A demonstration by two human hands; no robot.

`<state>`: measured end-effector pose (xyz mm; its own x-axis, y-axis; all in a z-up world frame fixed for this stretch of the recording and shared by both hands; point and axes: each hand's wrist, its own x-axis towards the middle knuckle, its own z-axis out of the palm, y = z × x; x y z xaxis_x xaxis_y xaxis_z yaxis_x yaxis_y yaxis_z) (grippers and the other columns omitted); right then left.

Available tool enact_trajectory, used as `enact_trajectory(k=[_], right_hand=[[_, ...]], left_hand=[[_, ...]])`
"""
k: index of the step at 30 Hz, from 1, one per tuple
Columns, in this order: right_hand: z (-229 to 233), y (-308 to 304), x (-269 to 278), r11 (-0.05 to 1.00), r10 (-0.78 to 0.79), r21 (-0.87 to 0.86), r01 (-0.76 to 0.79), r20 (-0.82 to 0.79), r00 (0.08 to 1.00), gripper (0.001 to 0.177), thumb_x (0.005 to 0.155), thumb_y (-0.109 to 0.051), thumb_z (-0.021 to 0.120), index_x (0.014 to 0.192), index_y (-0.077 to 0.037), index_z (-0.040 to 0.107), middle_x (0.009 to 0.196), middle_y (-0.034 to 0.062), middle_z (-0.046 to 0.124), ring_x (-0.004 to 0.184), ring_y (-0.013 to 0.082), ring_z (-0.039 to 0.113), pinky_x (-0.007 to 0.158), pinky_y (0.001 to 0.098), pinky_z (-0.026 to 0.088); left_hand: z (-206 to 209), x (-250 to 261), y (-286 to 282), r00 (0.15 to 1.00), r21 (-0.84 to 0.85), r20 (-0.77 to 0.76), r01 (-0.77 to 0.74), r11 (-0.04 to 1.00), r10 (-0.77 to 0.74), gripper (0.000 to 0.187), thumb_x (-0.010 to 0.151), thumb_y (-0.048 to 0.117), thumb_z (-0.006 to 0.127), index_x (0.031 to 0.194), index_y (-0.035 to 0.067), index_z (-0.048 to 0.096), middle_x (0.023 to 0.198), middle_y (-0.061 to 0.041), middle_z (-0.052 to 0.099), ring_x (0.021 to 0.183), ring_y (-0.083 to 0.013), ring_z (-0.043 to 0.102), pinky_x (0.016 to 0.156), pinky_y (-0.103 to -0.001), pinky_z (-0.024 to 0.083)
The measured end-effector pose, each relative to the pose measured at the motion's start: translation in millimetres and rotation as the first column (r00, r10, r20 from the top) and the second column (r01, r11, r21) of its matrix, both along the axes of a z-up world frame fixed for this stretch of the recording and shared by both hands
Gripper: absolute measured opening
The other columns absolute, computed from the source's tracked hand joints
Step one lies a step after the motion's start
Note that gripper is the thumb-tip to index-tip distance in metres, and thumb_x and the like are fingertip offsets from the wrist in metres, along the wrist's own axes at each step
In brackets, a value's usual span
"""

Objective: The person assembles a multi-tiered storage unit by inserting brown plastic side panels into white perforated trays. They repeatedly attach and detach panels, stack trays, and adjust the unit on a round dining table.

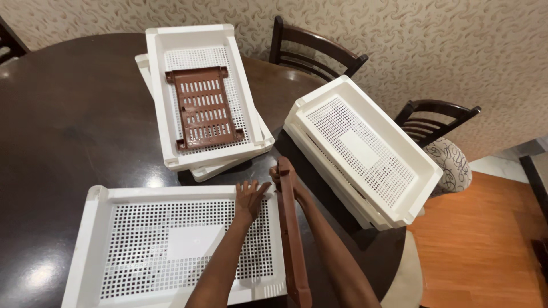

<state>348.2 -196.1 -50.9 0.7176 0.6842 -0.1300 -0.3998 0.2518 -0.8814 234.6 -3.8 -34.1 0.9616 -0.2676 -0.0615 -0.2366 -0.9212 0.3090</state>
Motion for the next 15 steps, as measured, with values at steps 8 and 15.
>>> enact_trajectory(k=[8,15], right_hand=[[22,-20,3,0.919,0.1,0.388,-0.063,-0.074,0.992,0.047,0.102,-0.046,0.039,0.07,-0.014,0.049,0.063,0.002,0.044,0.066,0.0234,0.04,0.069,0.0377,0.042],[92,-26,-10,0.863,-0.231,0.477,0.167,0.079,0.97,0.046,0.104,-0.044,0.036,0.074,-0.013,0.052,0.07,0.0039,0.05,0.078,0.0249,0.048,0.09,0.039,0.041]], left_hand=[[-18,-2,-4,0.988,-0.066,0.15,-0.024,0.998,0.033,0.054,0.097,0.019,0.061,0.146,0.035,0.047,0.128,-0.005,0.055,0.124,-0.0308,0.048,0.109,-0.057,0.03],[-31,-2,-1,0.99,-0.109,0.14,-0.015,0.994,0.03,0.048,0.099,0.025,0.059,0.145,0.034,0.048,0.135,-0.007,0.055,0.124,-0.0311,0.048,0.11,-0.059,0.029]])
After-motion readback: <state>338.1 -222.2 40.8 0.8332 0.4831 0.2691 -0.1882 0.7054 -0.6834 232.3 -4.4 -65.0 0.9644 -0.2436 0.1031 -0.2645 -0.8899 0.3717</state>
